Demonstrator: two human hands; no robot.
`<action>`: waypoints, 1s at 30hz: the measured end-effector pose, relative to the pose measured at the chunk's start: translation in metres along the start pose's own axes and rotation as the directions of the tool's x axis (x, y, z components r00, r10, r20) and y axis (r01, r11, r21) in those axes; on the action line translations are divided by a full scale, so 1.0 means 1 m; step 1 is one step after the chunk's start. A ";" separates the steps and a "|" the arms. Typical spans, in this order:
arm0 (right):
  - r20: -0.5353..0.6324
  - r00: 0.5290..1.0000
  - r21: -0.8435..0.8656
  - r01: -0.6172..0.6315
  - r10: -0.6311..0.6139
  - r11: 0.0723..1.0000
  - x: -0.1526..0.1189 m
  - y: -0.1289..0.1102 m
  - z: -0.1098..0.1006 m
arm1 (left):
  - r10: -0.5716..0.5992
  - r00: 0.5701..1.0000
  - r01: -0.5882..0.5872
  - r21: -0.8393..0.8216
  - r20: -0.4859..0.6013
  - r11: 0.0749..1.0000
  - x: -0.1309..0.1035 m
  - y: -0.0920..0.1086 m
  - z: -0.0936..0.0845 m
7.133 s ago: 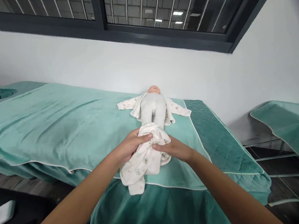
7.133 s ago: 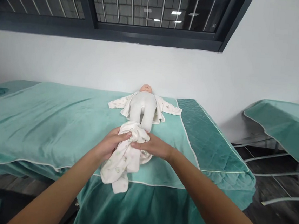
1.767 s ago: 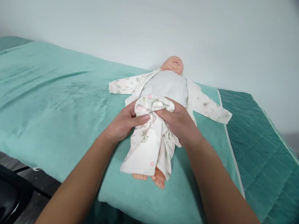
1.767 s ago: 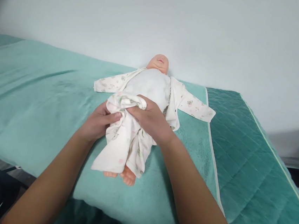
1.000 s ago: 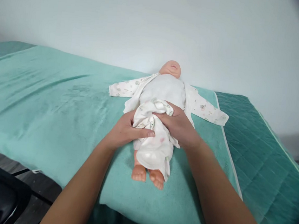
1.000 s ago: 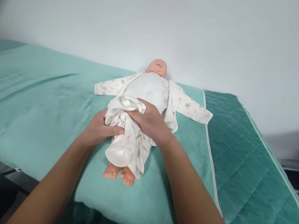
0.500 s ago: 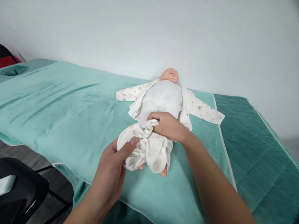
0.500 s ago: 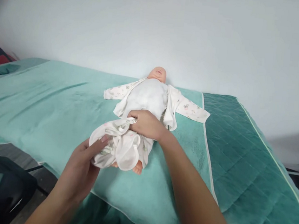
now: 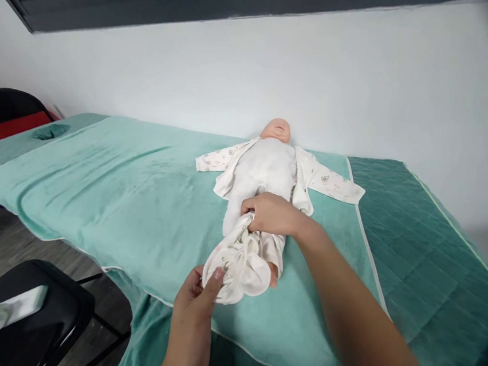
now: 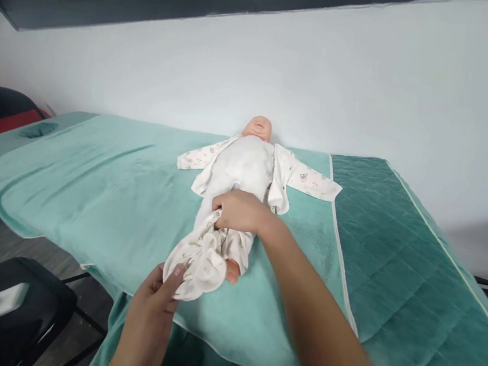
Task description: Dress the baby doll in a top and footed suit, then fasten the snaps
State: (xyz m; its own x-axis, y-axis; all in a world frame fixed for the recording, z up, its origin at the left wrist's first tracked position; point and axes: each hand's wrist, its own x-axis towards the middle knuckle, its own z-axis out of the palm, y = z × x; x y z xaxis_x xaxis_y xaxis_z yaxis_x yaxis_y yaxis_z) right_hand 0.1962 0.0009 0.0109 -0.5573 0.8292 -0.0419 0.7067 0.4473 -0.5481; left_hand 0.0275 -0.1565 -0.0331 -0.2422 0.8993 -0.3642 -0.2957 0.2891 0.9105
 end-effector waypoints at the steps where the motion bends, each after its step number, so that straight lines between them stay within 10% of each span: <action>1: 0.001 1.000 -0.024 -0.003 0.003 1.000 0.000 0.000 0.001 | 0.013 1.000 -0.012 0.049 -0.020 0.999 0.002 0.000 -0.004; 11: -0.024 1.000 -0.041 0.016 -0.017 0.999 0.000 0.001 0.003 | -0.032 0.986 -0.016 0.284 0.164 0.959 0.024 0.029 -0.014; 17: -0.066 0.998 0.093 0.026 -0.020 0.995 -0.003 0.000 0.001 | -0.072 0.910 0.057 0.049 0.409 0.997 0.034 0.034 -0.020; 30: 0.008 0.996 0.355 0.077 -0.086 0.932 -0.007 0.009 -0.001 | -0.014 0.737 -0.188 0.226 0.676 0.956 0.090 0.048 -0.032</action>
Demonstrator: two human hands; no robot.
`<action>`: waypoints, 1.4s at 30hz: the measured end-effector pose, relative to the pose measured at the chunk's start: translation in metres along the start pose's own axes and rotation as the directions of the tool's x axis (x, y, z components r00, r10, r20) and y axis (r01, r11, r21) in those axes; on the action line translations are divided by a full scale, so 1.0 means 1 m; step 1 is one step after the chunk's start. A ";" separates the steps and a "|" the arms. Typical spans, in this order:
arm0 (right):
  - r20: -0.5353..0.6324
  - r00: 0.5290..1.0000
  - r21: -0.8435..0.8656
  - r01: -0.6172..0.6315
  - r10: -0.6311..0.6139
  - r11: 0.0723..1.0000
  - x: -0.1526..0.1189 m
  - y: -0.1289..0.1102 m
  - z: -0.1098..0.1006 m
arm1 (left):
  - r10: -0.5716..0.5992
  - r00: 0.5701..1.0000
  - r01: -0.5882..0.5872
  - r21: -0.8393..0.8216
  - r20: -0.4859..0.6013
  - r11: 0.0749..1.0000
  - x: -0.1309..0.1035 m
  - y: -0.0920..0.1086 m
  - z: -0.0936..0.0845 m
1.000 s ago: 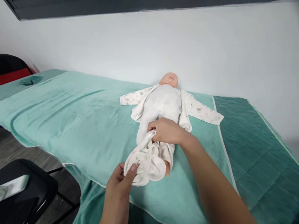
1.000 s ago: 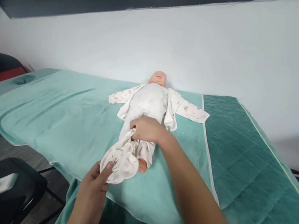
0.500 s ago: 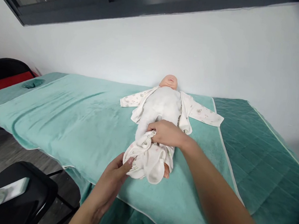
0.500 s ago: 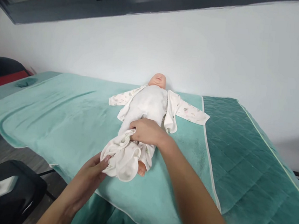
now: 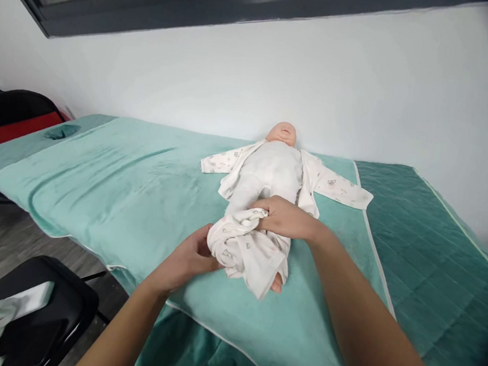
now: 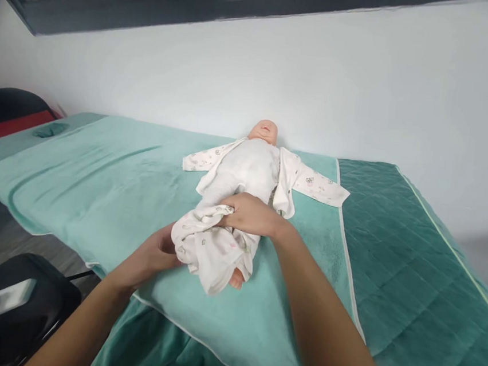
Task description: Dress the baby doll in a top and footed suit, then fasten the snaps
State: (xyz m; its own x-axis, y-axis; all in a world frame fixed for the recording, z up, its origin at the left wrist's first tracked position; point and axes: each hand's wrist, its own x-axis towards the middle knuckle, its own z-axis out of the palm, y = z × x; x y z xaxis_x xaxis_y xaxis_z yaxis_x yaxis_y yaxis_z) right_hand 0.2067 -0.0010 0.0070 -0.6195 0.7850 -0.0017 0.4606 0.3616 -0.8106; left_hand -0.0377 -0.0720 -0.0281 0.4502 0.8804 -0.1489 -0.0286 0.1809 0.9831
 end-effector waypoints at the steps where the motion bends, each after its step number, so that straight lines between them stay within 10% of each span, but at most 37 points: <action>1: 0.002 1.000 -0.006 0.002 -0.002 1.000 0.000 0.000 0.000 | -0.006 1.000 0.006 0.013 0.002 1.000 0.001 0.000 0.000; 9: 0.025 1.000 -0.073 0.001 0.001 0.997 -0.002 -0.003 -0.001 | 0.108 0.920 -0.018 0.234 -0.377 0.972 0.022 -0.006 -0.006; 18: 0.021 0.999 -0.171 -0.028 0.032 0.985 -0.002 -0.004 -0.002 | 0.354 0.796 -0.075 0.500 -0.491 0.863 0.096 0.007 -0.010; 25: -0.124 0.992 -0.198 -0.021 -0.003 0.980 0.005 0.000 0.007 | 0.348 0.701 0.050 0.530 -0.623 0.846 0.048 -0.013 0.000; 32: -0.204 0.978 -0.215 -0.011 -0.033 0.977 0.008 0.005 0.009 | 0.131 0.892 0.043 0.367 -0.434 0.929 -0.001 -0.025 0.019; 36: -0.187 0.982 -0.161 0.008 -0.039 0.987 0.006 0.006 0.007 | 0.238 0.860 0.005 0.475 -0.451 0.880 0.018 -0.019 0.018; 42: -0.268 0.963 -0.025 0.014 -0.020 1.000 0.006 0.006 0.006 | 0.469 0.775 0.125 0.830 -0.423 0.543 0.053 -0.013 0.000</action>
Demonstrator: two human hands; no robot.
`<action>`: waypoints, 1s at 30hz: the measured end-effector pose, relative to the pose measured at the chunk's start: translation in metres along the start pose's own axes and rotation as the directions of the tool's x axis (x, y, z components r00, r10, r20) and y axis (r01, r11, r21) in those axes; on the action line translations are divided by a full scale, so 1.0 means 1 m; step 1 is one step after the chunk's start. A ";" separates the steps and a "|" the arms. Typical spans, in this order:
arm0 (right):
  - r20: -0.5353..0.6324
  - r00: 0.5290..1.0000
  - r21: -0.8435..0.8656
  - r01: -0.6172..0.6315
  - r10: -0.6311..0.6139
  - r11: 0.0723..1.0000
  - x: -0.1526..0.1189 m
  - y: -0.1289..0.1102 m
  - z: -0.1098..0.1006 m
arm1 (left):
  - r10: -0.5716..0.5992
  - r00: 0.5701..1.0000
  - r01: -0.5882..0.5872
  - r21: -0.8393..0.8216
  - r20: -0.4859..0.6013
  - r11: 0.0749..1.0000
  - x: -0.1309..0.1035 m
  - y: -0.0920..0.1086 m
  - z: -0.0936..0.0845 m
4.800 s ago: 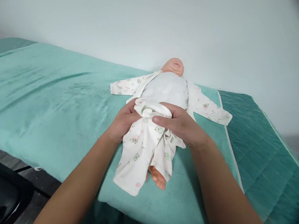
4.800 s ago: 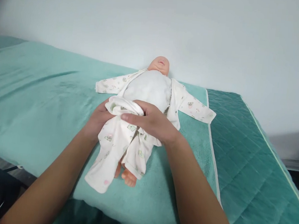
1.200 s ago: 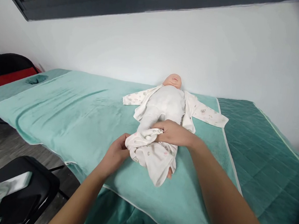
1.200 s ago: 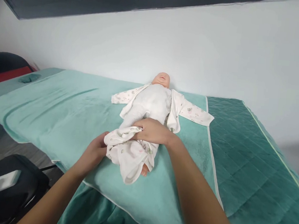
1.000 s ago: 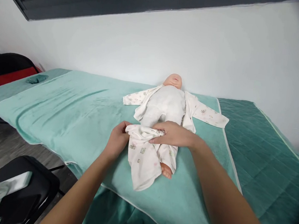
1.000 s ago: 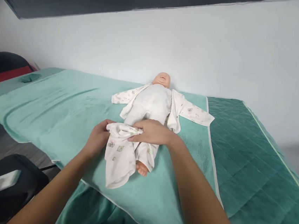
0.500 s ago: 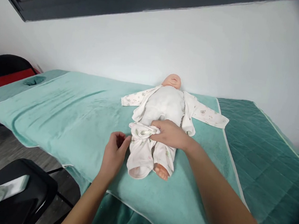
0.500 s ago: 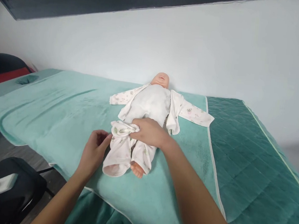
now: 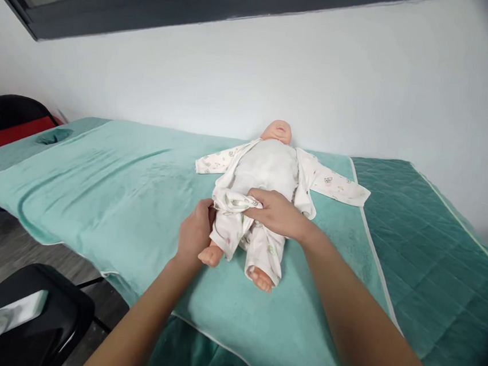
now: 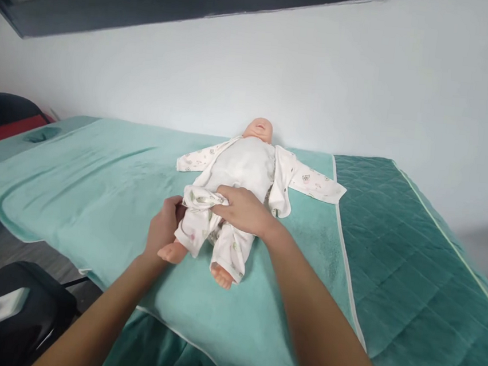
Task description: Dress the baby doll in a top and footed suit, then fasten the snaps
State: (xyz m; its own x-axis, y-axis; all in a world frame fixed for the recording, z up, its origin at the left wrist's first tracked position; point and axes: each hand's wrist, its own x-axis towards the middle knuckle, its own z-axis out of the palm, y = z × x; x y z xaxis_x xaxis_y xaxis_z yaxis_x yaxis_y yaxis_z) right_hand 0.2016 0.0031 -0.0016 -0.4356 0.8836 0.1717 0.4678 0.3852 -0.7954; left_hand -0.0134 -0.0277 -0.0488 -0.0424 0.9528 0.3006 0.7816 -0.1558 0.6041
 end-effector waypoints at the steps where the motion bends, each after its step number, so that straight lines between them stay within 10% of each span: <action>1: -0.011 1.000 0.015 -0.006 0.006 1.000 0.000 0.000 0.001 | 0.014 1.000 -0.014 0.030 -0.004 0.999 0.001 -0.002 0.002; 6: 0.043 0.999 0.109 0.004 -0.009 0.994 -0.003 -0.003 -0.006 | 0.038 0.999 -0.031 -0.174 0.036 0.984 -0.007 -0.008 -0.001; 11: 0.040 0.997 0.281 0.049 -0.063 0.959 -0.008 -0.004 -0.019 | -0.061 0.998 0.056 -0.633 0.014 0.772 0.013 -0.004 -0.015; 16: -0.147 0.974 0.010 0.173 -0.170 0.985 -0.006 0.000 -0.015 | 0.012 0.987 0.091 -0.616 0.162 0.783 0.057 0.020 -0.018; 20: -0.229 0.957 -0.159 0.143 -0.178 0.977 -0.006 0.004 -0.011 | 0.290 0.829 -0.039 -0.468 0.478 0.883 0.078 0.037 -0.030; 25: -0.260 0.958 -0.163 0.076 -0.118 0.984 -0.005 0.004 -0.010 | 0.370 0.684 -0.077 -0.442 0.629 0.894 0.091 0.039 -0.043; 30: -0.289 0.957 -0.139 -0.055 0.013 0.989 -0.003 -0.001 -0.015 | 0.324 0.791 -0.034 -0.491 0.520 0.870 0.111 0.041 -0.031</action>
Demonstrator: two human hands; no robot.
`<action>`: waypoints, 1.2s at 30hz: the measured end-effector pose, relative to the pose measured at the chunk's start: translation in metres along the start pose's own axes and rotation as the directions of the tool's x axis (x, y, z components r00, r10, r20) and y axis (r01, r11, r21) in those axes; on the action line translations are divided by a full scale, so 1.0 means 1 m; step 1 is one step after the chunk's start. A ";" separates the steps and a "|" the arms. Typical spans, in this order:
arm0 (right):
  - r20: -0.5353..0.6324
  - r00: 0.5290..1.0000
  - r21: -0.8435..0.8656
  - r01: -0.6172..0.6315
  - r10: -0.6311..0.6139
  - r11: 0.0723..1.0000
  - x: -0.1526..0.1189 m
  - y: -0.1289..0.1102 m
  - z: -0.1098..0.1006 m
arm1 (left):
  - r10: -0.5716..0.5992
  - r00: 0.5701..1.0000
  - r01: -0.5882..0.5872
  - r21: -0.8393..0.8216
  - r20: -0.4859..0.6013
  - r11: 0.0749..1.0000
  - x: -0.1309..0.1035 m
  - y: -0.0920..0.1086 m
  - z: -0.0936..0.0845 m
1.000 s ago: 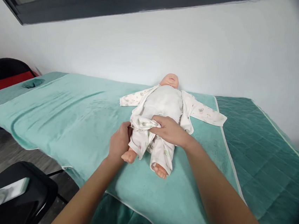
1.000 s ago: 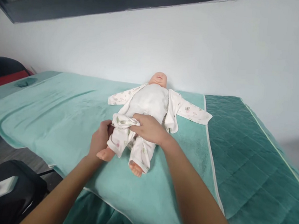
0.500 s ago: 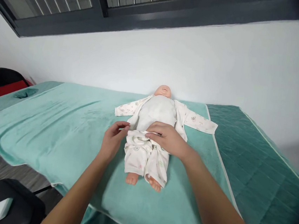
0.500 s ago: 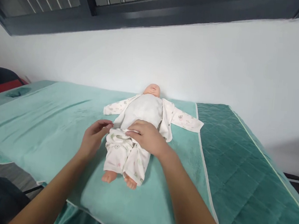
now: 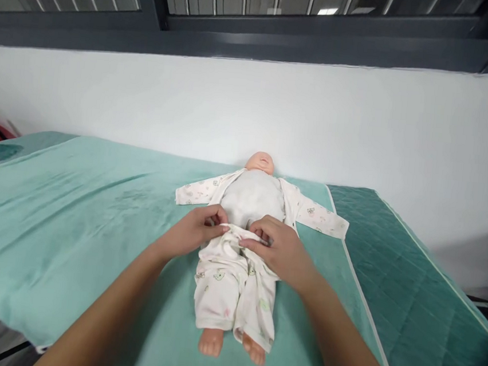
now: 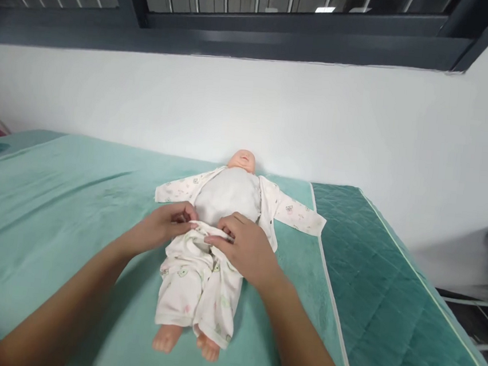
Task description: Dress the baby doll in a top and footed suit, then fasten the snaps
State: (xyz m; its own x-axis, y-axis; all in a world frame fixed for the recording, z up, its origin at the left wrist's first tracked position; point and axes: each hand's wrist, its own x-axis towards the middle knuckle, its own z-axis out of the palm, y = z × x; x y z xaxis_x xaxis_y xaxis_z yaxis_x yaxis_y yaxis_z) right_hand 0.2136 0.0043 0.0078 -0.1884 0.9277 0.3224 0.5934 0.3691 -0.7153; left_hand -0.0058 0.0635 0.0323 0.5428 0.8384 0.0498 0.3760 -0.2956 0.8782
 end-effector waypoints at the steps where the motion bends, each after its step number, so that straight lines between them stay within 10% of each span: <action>1: 0.028 0.999 0.006 -0.037 0.036 0.999 0.000 -0.001 -0.003 | -0.005 0.998 0.004 -0.014 -0.056 1.000 0.006 -0.001 0.000; 10: 0.171 0.969 0.318 -0.224 0.177 0.921 -0.002 0.019 -0.031 | -0.075 0.979 0.027 -0.244 -0.190 0.970 0.040 -0.003 0.000; 21: -0.379 0.870 0.139 -0.282 0.314 0.949 0.022 0.060 -0.019 | 0.095 0.891 -0.031 0.149 -0.445 0.988 0.055 -0.022 0.002; 36: -0.357 0.857 0.189 -0.324 0.372 0.927 0.020 0.075 -0.012 | 0.030 0.954 0.015 0.149 -0.299 0.989 0.060 -0.069 -0.005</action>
State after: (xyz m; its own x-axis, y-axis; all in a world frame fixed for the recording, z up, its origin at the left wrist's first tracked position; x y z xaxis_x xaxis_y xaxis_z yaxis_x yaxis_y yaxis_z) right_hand 0.2634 0.0497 -0.0319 0.3385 0.9120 0.2316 0.4631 0.0528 -0.8847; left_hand -0.0032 0.1370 -0.0232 0.3050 0.9275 0.2160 0.4923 -0.3477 0.7980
